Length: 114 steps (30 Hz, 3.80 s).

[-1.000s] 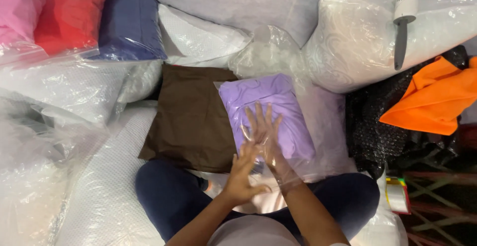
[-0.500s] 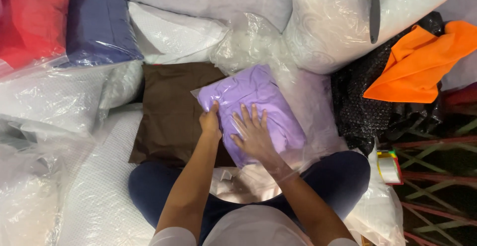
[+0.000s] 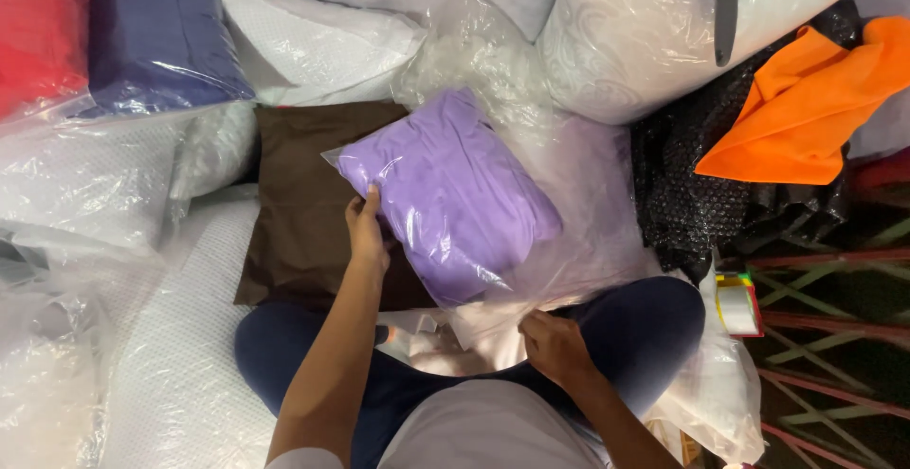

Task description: Cleaning fabric pieces with a lint roller and packing them into plastic bags

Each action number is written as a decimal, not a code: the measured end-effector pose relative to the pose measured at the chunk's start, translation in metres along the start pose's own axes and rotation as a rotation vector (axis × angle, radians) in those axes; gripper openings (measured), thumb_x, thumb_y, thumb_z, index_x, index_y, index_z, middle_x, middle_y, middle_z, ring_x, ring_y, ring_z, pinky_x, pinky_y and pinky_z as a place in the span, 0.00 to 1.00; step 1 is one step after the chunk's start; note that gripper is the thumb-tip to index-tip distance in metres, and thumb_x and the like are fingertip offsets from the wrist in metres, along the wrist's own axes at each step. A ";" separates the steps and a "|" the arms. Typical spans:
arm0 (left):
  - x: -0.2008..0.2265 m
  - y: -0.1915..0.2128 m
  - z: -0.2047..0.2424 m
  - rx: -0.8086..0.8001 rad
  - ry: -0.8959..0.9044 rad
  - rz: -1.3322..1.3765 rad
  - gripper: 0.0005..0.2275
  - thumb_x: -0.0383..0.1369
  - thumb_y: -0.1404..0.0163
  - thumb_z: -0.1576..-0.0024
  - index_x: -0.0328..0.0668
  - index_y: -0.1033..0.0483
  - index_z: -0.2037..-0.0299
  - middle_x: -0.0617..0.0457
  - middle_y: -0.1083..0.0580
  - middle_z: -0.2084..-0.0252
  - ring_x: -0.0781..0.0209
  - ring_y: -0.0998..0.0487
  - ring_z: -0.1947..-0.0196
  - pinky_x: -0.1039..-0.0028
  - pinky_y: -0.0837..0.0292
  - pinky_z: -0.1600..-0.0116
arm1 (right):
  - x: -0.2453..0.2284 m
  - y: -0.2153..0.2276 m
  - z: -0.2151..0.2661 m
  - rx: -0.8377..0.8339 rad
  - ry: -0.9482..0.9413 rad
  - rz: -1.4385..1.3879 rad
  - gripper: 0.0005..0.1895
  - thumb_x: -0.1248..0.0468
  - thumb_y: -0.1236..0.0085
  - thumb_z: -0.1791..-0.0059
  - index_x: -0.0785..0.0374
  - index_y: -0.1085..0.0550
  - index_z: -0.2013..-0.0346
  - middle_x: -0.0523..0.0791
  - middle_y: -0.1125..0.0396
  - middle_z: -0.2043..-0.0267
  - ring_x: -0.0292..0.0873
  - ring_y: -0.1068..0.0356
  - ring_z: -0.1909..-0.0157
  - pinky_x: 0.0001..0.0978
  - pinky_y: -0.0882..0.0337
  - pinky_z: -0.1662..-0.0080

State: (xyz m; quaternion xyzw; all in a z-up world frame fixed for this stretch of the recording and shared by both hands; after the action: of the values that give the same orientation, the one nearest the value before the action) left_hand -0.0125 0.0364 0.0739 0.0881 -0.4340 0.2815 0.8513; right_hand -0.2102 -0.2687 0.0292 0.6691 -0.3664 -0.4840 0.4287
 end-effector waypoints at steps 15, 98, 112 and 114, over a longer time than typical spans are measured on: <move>0.038 0.004 0.069 -0.256 -0.291 0.031 0.34 0.25 0.39 0.50 0.49 0.38 0.31 0.40 0.32 0.38 0.46 0.31 0.41 0.51 0.32 0.39 | 0.051 0.024 -0.132 -0.042 -0.645 -0.556 0.24 0.51 0.38 0.52 0.48 0.25 0.41 0.50 0.26 0.46 0.56 0.28 0.42 0.48 0.30 0.41; 0.014 -0.002 -0.052 -0.106 -0.544 -1.453 0.30 0.56 0.68 0.36 0.70 0.58 0.23 0.51 0.65 0.19 0.34 0.72 0.22 0.21 0.64 0.33 | -0.045 -0.060 -0.314 -0.312 -0.167 -0.300 0.35 0.47 0.60 0.41 0.45 0.55 0.21 0.52 0.64 0.18 0.65 0.66 0.20 0.79 0.53 0.35; -0.022 0.055 0.037 -0.034 -0.771 -0.996 0.42 0.46 0.42 0.44 0.43 0.52 0.24 0.29 0.58 0.23 0.24 0.55 0.25 0.29 0.42 0.36 | -0.060 -0.049 -0.167 -0.194 0.051 0.003 0.35 0.46 0.54 0.45 0.46 0.46 0.24 0.55 0.61 0.20 0.64 0.61 0.21 0.77 0.51 0.37; -0.010 0.062 0.044 -0.018 -0.765 -0.816 0.43 0.44 0.39 0.45 0.44 0.55 0.23 0.26 0.58 0.24 0.22 0.54 0.26 0.30 0.43 0.35 | -0.051 -0.038 -0.165 -0.202 0.046 -0.060 0.35 0.46 0.53 0.45 0.45 0.45 0.24 0.53 0.60 0.19 0.62 0.60 0.21 0.76 0.49 0.37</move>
State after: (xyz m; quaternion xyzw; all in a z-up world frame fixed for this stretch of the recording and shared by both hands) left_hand -0.0823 0.0665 0.0873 0.3376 -0.6449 -0.1264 0.6739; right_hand -0.0618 -0.1723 0.0383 0.6439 -0.2857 -0.5157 0.4877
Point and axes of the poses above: each hand's wrist, its own z-axis away from the middle knuckle, its own y-axis out of the back of the hand, x = y × z, the point moved 5 cm from there along -z, towards the middle knuckle
